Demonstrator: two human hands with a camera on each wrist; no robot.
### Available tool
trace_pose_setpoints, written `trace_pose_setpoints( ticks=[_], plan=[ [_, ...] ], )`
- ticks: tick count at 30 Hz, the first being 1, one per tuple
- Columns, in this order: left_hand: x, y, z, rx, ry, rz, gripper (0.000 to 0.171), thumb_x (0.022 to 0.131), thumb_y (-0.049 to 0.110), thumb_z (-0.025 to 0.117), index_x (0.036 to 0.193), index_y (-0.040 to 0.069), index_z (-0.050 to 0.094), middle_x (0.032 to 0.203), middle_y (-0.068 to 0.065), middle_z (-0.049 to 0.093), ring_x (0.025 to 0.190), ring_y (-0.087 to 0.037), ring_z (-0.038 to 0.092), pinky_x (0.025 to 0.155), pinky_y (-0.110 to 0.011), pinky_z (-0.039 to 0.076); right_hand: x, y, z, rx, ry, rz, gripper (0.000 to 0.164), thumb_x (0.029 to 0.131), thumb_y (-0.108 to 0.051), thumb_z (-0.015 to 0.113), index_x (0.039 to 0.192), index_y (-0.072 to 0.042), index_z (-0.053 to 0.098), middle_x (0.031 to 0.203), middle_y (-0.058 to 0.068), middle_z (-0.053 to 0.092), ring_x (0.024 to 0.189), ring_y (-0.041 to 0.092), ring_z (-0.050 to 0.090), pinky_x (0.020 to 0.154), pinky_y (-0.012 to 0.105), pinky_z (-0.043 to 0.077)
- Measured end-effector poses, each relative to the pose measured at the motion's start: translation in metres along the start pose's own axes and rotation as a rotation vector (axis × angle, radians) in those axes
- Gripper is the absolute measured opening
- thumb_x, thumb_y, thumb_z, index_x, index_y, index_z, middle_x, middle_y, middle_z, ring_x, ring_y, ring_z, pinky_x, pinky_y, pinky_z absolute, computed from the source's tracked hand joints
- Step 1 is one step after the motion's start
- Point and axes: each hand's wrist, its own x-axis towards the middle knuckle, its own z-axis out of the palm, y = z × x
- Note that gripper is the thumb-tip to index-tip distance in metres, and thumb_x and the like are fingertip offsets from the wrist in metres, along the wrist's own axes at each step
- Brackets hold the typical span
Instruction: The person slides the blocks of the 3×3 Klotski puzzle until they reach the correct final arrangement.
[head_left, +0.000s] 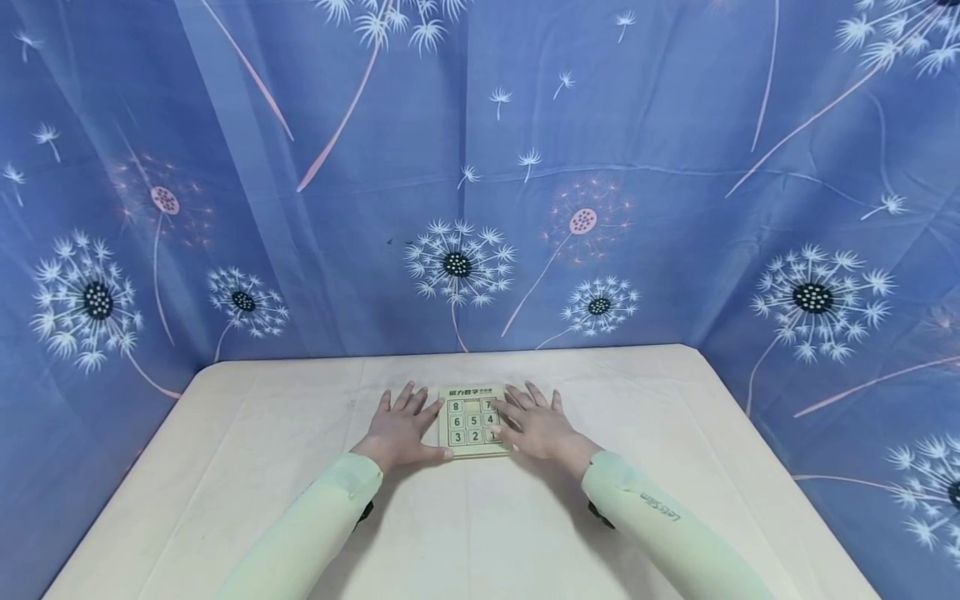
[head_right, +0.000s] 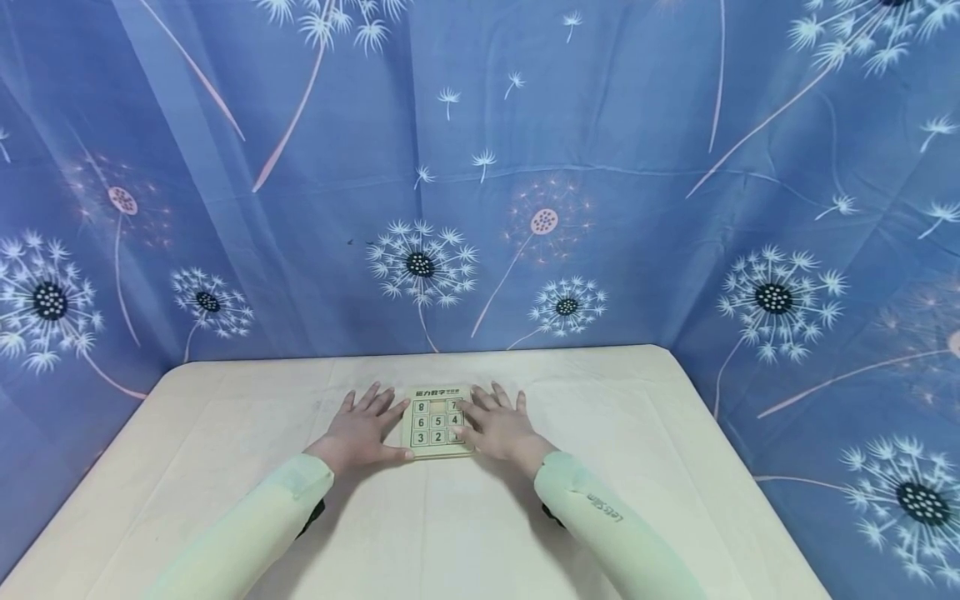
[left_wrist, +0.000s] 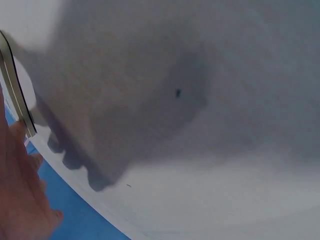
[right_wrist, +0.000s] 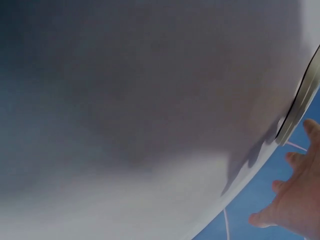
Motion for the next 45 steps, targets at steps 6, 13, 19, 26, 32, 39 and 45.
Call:
trace_pose_setpoints(
  ticks=[6, 13, 19, 26, 32, 39, 45],
  plan=[
    [0.0005, -0.0007, 0.0004, -0.002, -0.001, -0.003, 0.097, 0.085, 0.081, 0.056, 0.162, 0.027, 0.032, 0.171, -0.011, 0.026, 0.162, -0.037, 0.014, 0.130, -0.064, 0.012, -0.0007, 0.0050, 0.0023, 0.020, 0.002, 0.004, 0.061, 0.104, -0.062, 0.039, 0.157, -0.032, 0.041, 0.171, 0.005, 0.027, 0.160, 0.043, 0.013, 0.121, 0.080, 0.007],
    [0.0000, -0.0007, 0.0020, -0.009, -0.006, -0.003, 0.098, 0.084, 0.081, 0.057, 0.162, 0.027, 0.031, 0.171, -0.011, 0.026, 0.162, -0.036, 0.012, 0.130, -0.064, 0.012, -0.0020, 0.0045, 0.0030, 0.001, -0.015, 0.006, 0.061, 0.104, -0.062, 0.038, 0.158, -0.032, 0.040, 0.171, 0.004, 0.027, 0.160, 0.043, 0.014, 0.122, 0.079, 0.007],
    [0.0008, -0.0011, 0.0025, -0.007, 0.004, 0.002, 0.098, 0.085, 0.081, 0.057, 0.162, 0.026, 0.032, 0.171, -0.011, 0.026, 0.162, -0.036, 0.012, 0.130, -0.064, 0.012, -0.0015, 0.0040, 0.0031, 0.009, -0.016, 0.014, 0.060, 0.104, -0.062, 0.039, 0.157, -0.032, 0.041, 0.172, 0.004, 0.026, 0.161, 0.042, 0.012, 0.122, 0.079, 0.006],
    [0.0004, -0.0004, 0.0008, -0.017, -0.001, 0.001, 0.098, 0.085, 0.080, 0.058, 0.162, 0.026, 0.031, 0.171, -0.011, 0.026, 0.162, -0.036, 0.011, 0.130, -0.064, 0.012, -0.0004, 0.0036, 0.0033, -0.002, -0.022, 0.012, 0.062, 0.103, -0.062, 0.042, 0.157, -0.032, 0.041, 0.172, 0.004, 0.025, 0.161, 0.042, 0.012, 0.122, 0.078, 0.006],
    [-0.0002, -0.0003, -0.0007, -0.023, -0.004, -0.005, 0.098, 0.085, 0.079, 0.059, 0.162, 0.025, 0.032, 0.171, -0.011, 0.026, 0.162, -0.037, 0.011, 0.130, -0.064, 0.011, -0.0009, 0.0025, 0.0025, 0.016, -0.019, 0.011, 0.063, 0.102, -0.062, 0.045, 0.157, -0.031, 0.042, 0.172, 0.005, 0.027, 0.161, 0.043, 0.013, 0.122, 0.079, 0.007],
    [0.0003, 0.0003, -0.0007, -0.013, -0.009, -0.009, 0.098, 0.085, 0.079, 0.059, 0.162, 0.026, 0.032, 0.171, -0.011, 0.026, 0.162, -0.036, 0.011, 0.130, -0.064, 0.011, -0.0010, 0.0008, 0.0016, 0.019, -0.013, 0.004, 0.062, 0.103, -0.062, 0.045, 0.157, -0.031, 0.042, 0.171, 0.005, 0.027, 0.160, 0.044, 0.014, 0.122, 0.079, 0.007],
    [-0.0003, 0.0003, -0.0015, -0.016, -0.014, -0.007, 0.097, 0.085, 0.078, 0.059, 0.162, 0.026, 0.032, 0.171, -0.012, 0.026, 0.162, -0.037, 0.012, 0.130, -0.064, 0.012, 0.0002, -0.0004, 0.0018, 0.022, -0.011, -0.001, 0.062, 0.103, -0.063, 0.044, 0.157, -0.032, 0.042, 0.172, 0.006, 0.026, 0.160, 0.044, 0.014, 0.122, 0.079, 0.006]
  ],
)
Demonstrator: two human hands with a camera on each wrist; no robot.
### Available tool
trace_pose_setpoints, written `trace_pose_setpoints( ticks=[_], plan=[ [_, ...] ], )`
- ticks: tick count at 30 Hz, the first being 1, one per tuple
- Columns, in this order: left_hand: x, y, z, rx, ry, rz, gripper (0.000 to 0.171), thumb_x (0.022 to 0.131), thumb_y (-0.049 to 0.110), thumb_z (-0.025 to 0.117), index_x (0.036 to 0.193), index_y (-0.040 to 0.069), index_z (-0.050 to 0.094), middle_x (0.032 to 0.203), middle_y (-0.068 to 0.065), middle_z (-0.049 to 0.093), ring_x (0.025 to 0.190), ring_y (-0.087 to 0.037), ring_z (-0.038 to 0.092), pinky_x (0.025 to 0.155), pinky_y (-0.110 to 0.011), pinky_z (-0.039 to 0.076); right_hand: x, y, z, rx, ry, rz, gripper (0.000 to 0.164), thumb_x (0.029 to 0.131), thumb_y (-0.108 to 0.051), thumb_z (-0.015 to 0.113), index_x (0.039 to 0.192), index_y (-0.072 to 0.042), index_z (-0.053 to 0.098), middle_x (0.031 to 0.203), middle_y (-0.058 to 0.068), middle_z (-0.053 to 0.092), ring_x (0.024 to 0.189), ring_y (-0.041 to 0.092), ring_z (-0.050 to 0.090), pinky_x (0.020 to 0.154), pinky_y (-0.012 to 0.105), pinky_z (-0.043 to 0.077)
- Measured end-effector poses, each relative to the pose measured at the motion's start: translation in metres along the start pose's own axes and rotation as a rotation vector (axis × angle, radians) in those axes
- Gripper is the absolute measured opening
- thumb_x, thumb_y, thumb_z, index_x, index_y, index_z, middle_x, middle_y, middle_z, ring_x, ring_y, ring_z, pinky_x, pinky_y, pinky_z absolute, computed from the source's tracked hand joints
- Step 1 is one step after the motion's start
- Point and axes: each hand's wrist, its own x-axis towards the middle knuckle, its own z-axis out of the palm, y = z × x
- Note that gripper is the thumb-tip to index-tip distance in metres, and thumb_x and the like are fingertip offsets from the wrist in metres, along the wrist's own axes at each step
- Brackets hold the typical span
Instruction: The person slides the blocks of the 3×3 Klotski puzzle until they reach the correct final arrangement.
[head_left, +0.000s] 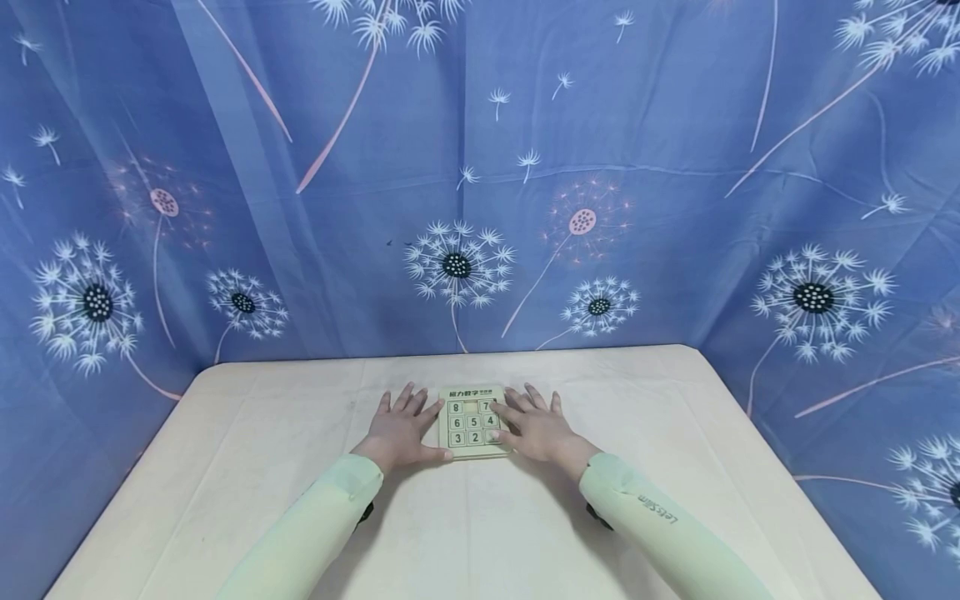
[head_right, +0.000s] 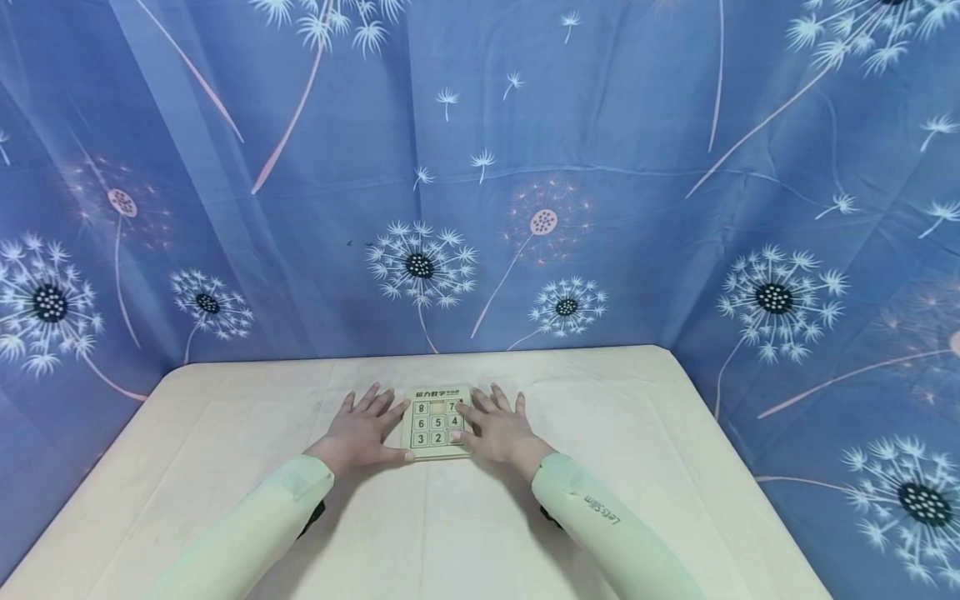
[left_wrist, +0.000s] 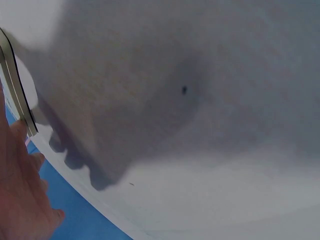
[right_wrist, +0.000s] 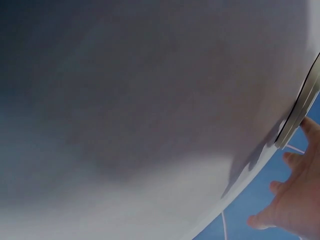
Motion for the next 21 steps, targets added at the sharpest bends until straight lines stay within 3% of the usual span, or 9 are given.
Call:
trace_pose_setpoints(
  ticks=[21],
  plan=[
    [-0.0003, 0.0001, -0.0001, -0.004, 0.013, 0.007, 0.097, 0.084, 0.080, 0.058, 0.162, 0.027, 0.032, 0.171, -0.012, 0.027, 0.162, -0.038, 0.014, 0.130, -0.064, 0.015, 0.0069, -0.0088, 0.0020, 0.002, -0.008, -0.009, 0.061, 0.102, -0.063, 0.044, 0.156, -0.033, 0.044, 0.171, 0.006, 0.029, 0.160, 0.042, 0.014, 0.122, 0.079, 0.007]
  ],
)
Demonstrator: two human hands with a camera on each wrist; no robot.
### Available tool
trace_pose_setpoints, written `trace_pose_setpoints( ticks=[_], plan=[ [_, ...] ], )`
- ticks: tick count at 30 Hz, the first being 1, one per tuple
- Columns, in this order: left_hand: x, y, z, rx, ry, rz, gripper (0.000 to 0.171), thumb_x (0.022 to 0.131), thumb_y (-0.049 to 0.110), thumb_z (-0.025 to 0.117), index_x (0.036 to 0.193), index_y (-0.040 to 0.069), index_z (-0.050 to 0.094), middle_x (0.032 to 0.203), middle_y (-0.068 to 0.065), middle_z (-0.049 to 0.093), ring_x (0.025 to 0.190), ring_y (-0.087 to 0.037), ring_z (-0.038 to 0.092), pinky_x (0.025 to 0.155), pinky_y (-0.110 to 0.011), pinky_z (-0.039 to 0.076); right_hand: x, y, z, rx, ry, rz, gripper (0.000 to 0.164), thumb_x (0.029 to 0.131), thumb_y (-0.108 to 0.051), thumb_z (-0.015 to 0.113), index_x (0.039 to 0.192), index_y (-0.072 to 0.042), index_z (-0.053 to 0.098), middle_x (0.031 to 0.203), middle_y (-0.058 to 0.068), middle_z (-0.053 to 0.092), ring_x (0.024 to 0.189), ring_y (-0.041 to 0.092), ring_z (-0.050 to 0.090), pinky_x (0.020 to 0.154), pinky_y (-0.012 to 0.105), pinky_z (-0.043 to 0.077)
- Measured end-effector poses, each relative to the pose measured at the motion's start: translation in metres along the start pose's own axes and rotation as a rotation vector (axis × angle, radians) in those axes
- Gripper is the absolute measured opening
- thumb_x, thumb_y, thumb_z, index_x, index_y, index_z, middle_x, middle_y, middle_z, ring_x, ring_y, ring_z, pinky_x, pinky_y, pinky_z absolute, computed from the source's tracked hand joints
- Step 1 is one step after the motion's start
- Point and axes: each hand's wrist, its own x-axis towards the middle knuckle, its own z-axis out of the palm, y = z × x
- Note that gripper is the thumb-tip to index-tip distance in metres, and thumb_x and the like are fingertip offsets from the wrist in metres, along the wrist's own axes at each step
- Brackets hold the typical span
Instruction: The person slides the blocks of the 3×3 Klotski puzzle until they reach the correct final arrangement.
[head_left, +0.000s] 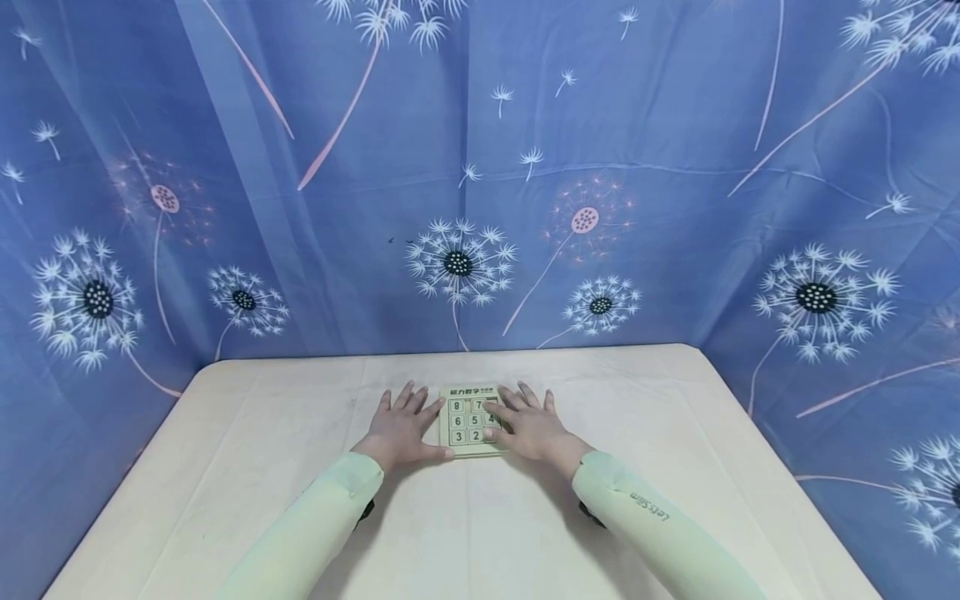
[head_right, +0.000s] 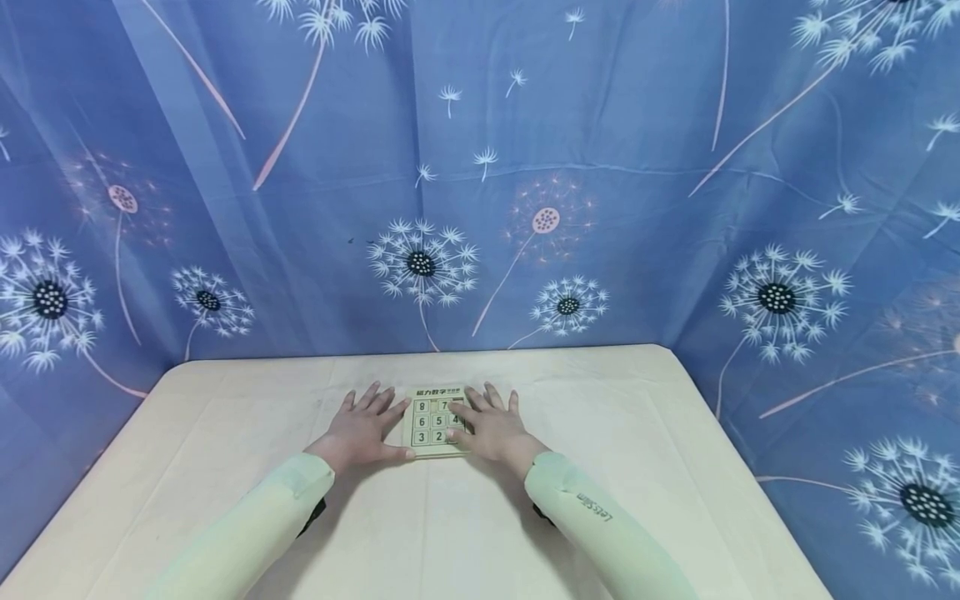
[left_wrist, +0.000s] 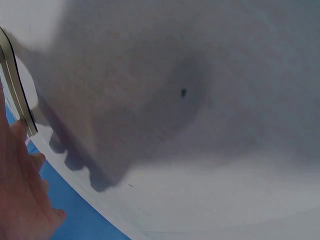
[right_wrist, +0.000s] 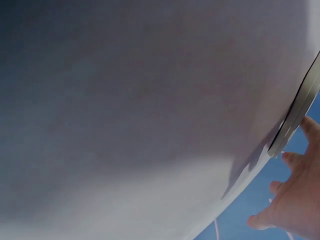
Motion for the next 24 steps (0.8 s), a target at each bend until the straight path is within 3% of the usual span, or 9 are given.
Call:
trace_pose_setpoints(
  ticks=[24],
  plan=[
    [-0.0006, 0.0001, -0.0032, 0.009, -0.018, -0.001, 0.097, 0.085, 0.080, 0.057, 0.162, 0.027, 0.031, 0.171, -0.013, 0.025, 0.162, -0.039, 0.013, 0.130, -0.065, 0.014, 0.0039, -0.0062, -0.0008, -0.004, -0.019, -0.009, 0.060, 0.103, -0.061, 0.044, 0.154, -0.032, 0.046, 0.171, 0.008, 0.028, 0.161, 0.042, 0.013, 0.122, 0.079, 0.007]
  ],
)
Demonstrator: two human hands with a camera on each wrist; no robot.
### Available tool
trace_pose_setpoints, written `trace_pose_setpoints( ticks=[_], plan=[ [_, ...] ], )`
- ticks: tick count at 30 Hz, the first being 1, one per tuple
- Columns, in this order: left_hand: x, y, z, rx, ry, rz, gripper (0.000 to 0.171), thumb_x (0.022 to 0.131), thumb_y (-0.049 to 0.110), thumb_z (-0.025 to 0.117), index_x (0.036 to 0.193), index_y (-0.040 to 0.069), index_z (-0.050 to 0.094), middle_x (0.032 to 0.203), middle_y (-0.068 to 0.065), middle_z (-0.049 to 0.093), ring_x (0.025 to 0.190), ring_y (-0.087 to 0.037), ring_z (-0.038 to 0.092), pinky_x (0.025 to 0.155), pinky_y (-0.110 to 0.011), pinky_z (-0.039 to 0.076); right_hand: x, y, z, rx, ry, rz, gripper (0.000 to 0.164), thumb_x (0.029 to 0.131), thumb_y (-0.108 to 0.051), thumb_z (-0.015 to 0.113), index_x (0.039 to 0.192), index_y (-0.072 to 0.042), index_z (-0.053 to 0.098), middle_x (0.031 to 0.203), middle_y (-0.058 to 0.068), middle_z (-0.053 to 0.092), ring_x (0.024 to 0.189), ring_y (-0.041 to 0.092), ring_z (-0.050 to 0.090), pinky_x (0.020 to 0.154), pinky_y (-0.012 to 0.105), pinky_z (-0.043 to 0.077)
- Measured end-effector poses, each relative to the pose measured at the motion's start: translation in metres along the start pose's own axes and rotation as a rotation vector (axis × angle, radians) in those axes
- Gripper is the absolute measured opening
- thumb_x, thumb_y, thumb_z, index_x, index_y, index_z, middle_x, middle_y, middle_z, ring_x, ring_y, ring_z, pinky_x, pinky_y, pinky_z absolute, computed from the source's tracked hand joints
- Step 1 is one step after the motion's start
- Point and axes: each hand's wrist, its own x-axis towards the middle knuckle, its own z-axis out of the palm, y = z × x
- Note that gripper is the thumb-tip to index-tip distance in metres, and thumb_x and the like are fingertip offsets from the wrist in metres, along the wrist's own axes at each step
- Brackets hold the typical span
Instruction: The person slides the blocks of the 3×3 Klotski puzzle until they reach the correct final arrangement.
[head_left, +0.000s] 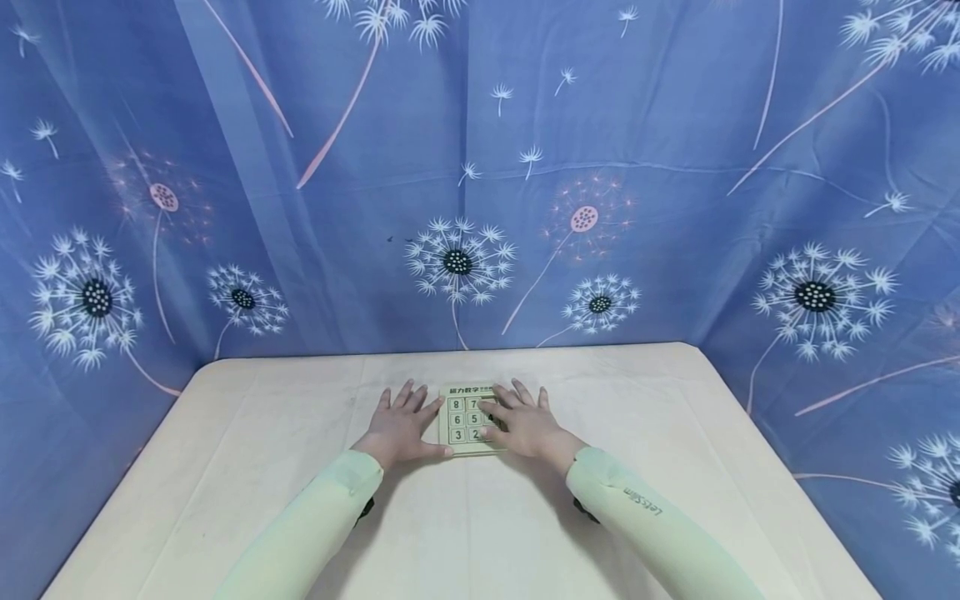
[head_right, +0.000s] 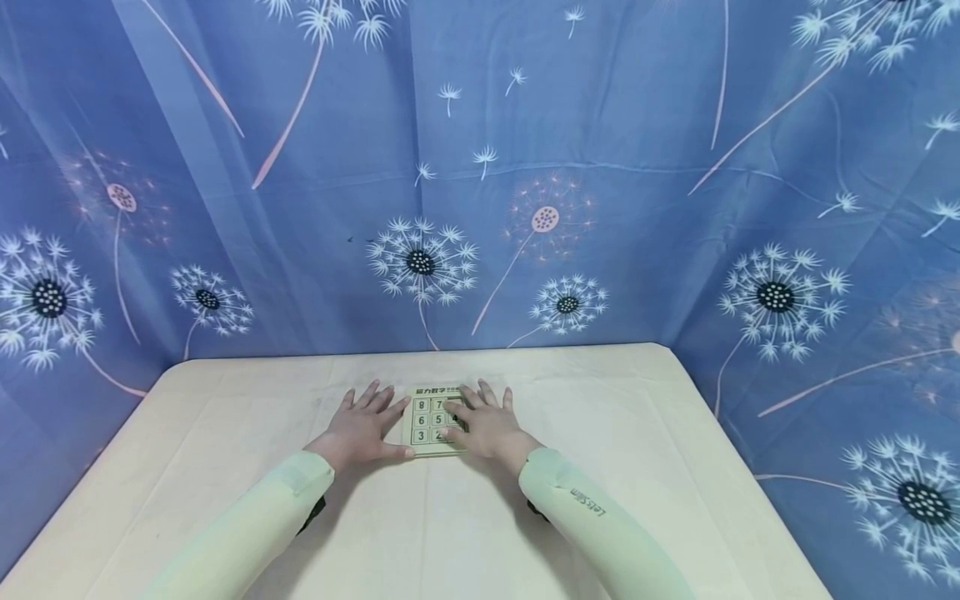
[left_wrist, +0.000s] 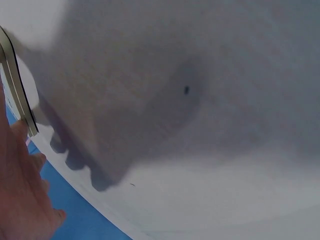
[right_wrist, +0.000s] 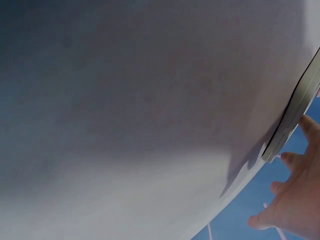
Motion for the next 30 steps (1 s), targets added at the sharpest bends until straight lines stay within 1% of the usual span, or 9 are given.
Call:
trace_pose_setpoints(
  ticks=[3, 9, 18, 24, 30],
  plan=[
    [0.000, 0.000, 0.000, -0.016, 0.004, 0.004, 0.098, 0.085, 0.080, 0.058, 0.162, 0.026, 0.032, 0.171, -0.014, 0.026, 0.161, -0.039, 0.014, 0.130, -0.065, 0.014, 0.002, 0.000, 0.001, -0.002, -0.005, 0.002, 0.060, 0.103, -0.062, 0.044, 0.155, -0.032, 0.045, 0.171, 0.007, 0.027, 0.161, 0.041, 0.012, 0.122, 0.079, 0.007],
    [-0.001, 0.000, 0.000, -0.017, 0.000, -0.003, 0.097, 0.085, 0.079, 0.058, 0.162, 0.026, 0.033, 0.171, -0.013, 0.026, 0.162, -0.038, 0.014, 0.130, -0.065, 0.014, 0.003, -0.001, 0.002, -0.010, -0.009, 0.003, 0.060, 0.103, -0.063, 0.042, 0.155, -0.034, 0.045, 0.172, 0.006, 0.026, 0.162, 0.041, 0.011, 0.123, 0.078, 0.007],
    [0.003, 0.000, 0.004, -0.009, 0.000, -0.010, 0.098, 0.084, 0.081, 0.057, 0.162, 0.029, 0.031, 0.171, -0.011, 0.026, 0.162, -0.036, 0.013, 0.130, -0.063, 0.013, 0.001, 0.000, -0.001, 0.000, -0.019, 0.000, 0.062, 0.102, -0.063, 0.044, 0.157, -0.034, 0.042, 0.173, 0.006, 0.023, 0.162, 0.041, 0.010, 0.123, 0.078, 0.006],
    [0.003, 0.002, 0.003, -0.019, -0.006, -0.015, 0.096, 0.085, 0.080, 0.058, 0.162, 0.028, 0.032, 0.171, -0.010, 0.026, 0.162, -0.036, 0.013, 0.131, -0.063, 0.012, -0.003, 0.003, -0.003, 0.019, 0.009, -0.020, 0.063, 0.102, -0.063, 0.044, 0.157, -0.033, 0.041, 0.172, 0.008, 0.025, 0.160, 0.043, 0.014, 0.122, 0.079, 0.009],
    [0.004, -0.001, 0.005, -0.002, -0.003, -0.018, 0.097, 0.085, 0.081, 0.057, 0.162, 0.029, 0.031, 0.172, -0.010, 0.026, 0.162, -0.036, 0.012, 0.131, -0.063, 0.013, -0.007, 0.005, -0.005, 0.011, 0.031, -0.031, 0.061, 0.103, -0.061, 0.044, 0.157, -0.032, 0.042, 0.171, 0.009, 0.028, 0.160, 0.044, 0.016, 0.121, 0.080, 0.011]
  ],
)
